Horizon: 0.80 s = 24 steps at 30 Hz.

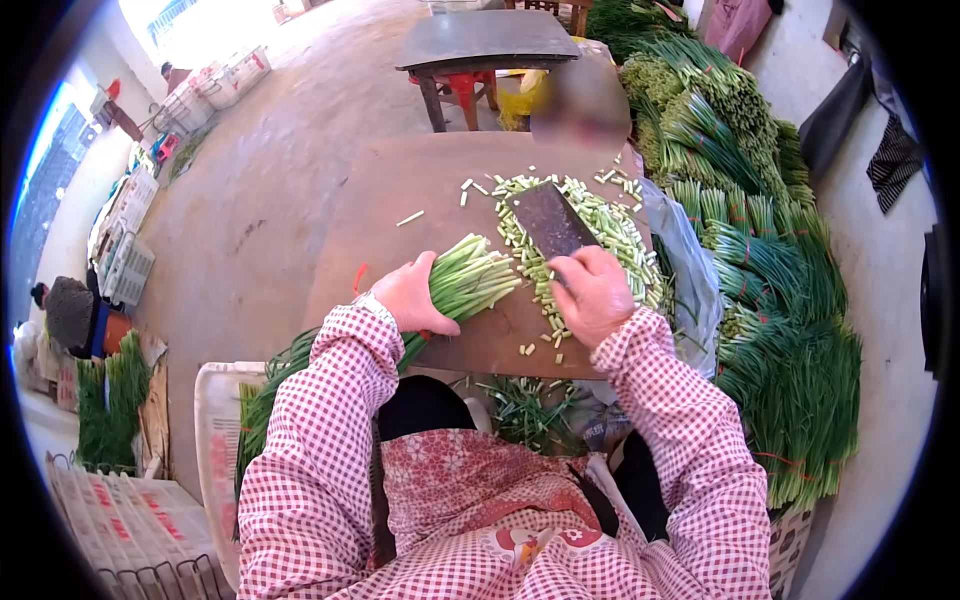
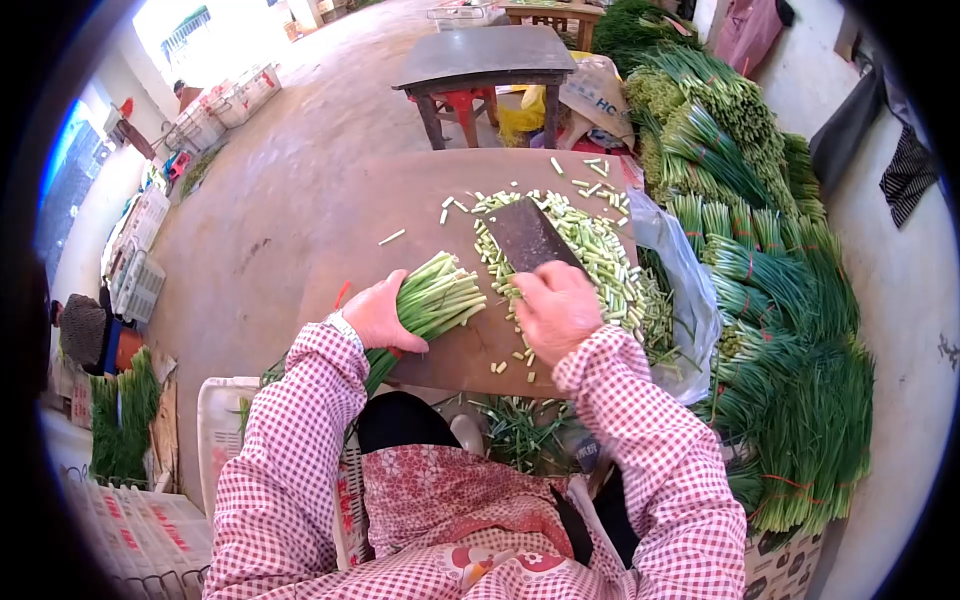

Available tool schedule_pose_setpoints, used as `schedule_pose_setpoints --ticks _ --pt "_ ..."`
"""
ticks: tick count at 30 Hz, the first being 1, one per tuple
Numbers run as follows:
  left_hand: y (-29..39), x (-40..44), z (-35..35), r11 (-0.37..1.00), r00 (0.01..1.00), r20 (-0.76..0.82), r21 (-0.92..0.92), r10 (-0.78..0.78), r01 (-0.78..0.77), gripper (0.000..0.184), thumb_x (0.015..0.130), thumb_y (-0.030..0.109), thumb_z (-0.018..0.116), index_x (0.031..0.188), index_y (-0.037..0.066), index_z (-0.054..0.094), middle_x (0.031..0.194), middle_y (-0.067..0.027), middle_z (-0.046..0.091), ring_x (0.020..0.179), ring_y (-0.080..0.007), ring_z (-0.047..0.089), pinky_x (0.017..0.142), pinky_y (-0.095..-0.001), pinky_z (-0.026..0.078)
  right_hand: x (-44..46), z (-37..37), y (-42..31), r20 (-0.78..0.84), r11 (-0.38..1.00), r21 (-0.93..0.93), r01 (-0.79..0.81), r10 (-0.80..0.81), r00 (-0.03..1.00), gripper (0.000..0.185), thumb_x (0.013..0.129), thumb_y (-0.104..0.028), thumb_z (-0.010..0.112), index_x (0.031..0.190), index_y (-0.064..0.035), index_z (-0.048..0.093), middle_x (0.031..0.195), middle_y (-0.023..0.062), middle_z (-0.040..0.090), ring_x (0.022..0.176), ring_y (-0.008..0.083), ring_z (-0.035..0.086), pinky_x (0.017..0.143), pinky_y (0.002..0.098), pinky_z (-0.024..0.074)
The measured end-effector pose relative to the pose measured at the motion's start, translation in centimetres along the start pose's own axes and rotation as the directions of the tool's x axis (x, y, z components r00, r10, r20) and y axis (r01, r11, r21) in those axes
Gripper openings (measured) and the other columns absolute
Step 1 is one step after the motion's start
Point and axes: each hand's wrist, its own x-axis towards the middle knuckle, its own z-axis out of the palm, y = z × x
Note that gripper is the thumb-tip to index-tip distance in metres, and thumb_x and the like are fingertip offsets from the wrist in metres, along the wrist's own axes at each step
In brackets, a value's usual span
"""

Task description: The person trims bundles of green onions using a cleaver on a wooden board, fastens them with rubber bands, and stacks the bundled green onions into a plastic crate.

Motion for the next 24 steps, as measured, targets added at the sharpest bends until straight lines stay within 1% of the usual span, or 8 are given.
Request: schedule_pose_setpoints --ticks 3,6,7,13,16,18,20,24 --pt "0.5 -0.4 -0.2 1.0 1.0 0.007 -0.008 -0.014 0.014 0.099 0.05 0.039 0.085 0.128 0.0 0.039 0.112 -0.0228 0.058 0.106 -0.0352 0.057 0.092 -0.0392 0.046 3.2 1.9 -2.4 0.098 0.968 0.227 0.109 -0.134 0.986 0.019 0.084 -0.019 0.06 0.096 -0.0045 0.064 0.089 0.0145 0.056 0.087 0.0293 0.055 0.077 0.0381 0.0451" --pt "1.0 -0.9 -0.3 0.999 0.999 -0.014 -0.017 -0.042 0.042 0.1 0.049 0.04 0.085 0.128 0.0 0.039 0.111 -0.0222 0.058 0.106 -0.035 0.058 0.091 -0.0392 0.046 5.1 3.8 -3.9 0.415 0.838 0.42 -0.349 0.165 0.895 0.017 0.084 -0.018 0.059 0.093 -0.005 0.064 0.09 0.0123 0.057 0.09 0.0272 0.056 0.08 0.0356 0.0462" --pt "1.1 -1.0 -0.3 0.998 0.999 -0.011 -0.015 -0.053 0.053 0.1 0.048 0.041 0.085 0.128 0.003 0.039 0.111 -0.0217 0.058 0.105 -0.0355 0.058 0.09 -0.0398 0.047 4.8 4.3 -2.7 0.172 0.944 0.211 0.254 -0.291 0.941 0.016 0.082 -0.016 0.056 0.093 -0.0054 0.062 0.091 0.0113 0.057 0.092 0.0274 0.056 0.082 0.0355 0.0468" --pt "2.2 -2.1 0.3 0.992 0.993 -0.079 0.088 -0.085 0.092 0.097 0.05 0.045 0.084 0.129 0.008 0.04 0.111 -0.0198 0.057 0.103 -0.0364 0.058 0.089 -0.042 0.047 1.8 0.2 0.6 0.361 0.991 -0.031 0.132 -0.112 0.926 0.015 0.085 -0.016 0.059 0.092 -0.0038 0.062 0.086 0.0133 0.058 0.082 0.0281 0.059 0.076 0.0376 0.0491" --pt "3.4 -3.3 1.4 0.982 0.985 -0.145 0.149 -0.093 0.115 0.098 0.051 0.044 0.084 0.129 0.007 0.039 0.113 -0.0184 0.056 0.105 -0.0362 0.057 0.089 -0.0448 0.046 -1.3 -6.3 -1.3 0.941 0.947 0.185 -0.262 -0.094 0.325 0.03 0.083 -0.028 0.064 0.1 -0.0029 0.063 0.088 0.0159 0.065 0.082 0.0277 0.064 0.073 0.0384 0.05" --pt "4.0 -4.0 2.6 0.968 0.964 -0.264 0.235 -0.026 0.09 0.101 0.051 0.043 0.085 0.131 0.005 0.037 0.115 -0.0189 0.054 0.108 -0.0356 0.055 0.09 -0.0464 0.046 -2.5 -8.4 -1.2 0.935 0.967 0.173 -0.187 -0.101 0.341 0.031 0.082 -0.027 0.065 0.1 -0.0017 0.063 0.088 0.0166 0.065 0.082 0.0292 0.064 0.071 0.0388 0.0498" --pt "4.6 -4.7 2.8 0.966 0.967 -0.256 0.247 -0.01 0.076 0.103 0.05 0.041 0.086 0.132 0.005 0.035 0.116 -0.0189 0.053 0.109 -0.0355 0.054 0.09 -0.0463 0.045 -3.5 -8.0 0.6 0.681 0.954 -0.025 -0.298 0.234 0.694 0.031 0.082 -0.027 0.063 0.099 -0.0016 0.062 0.089 0.0185 0.063 0.087 0.0314 0.061 0.077 0.0381 0.0484" --pt "4.6 -5.3 1.4 0.979 0.986 -0.16 0.201 0.053 -0.02 0.107 0.048 0.045 0.086 0.132 0.004 0.035 0.12 -0.0171 0.052 0.109 -0.0371 0.053 0.091 -0.0466 0.045 -3.5 -4.6 0.7 0.315 0.96 0.181 -0.213 0.149 0.937 0.023 0.081 -0.019 0.065 0.097 -0.0032 0.061 0.087 0.0143 0.06 0.085 0.0307 0.059 0.076 0.0385 0.0478"
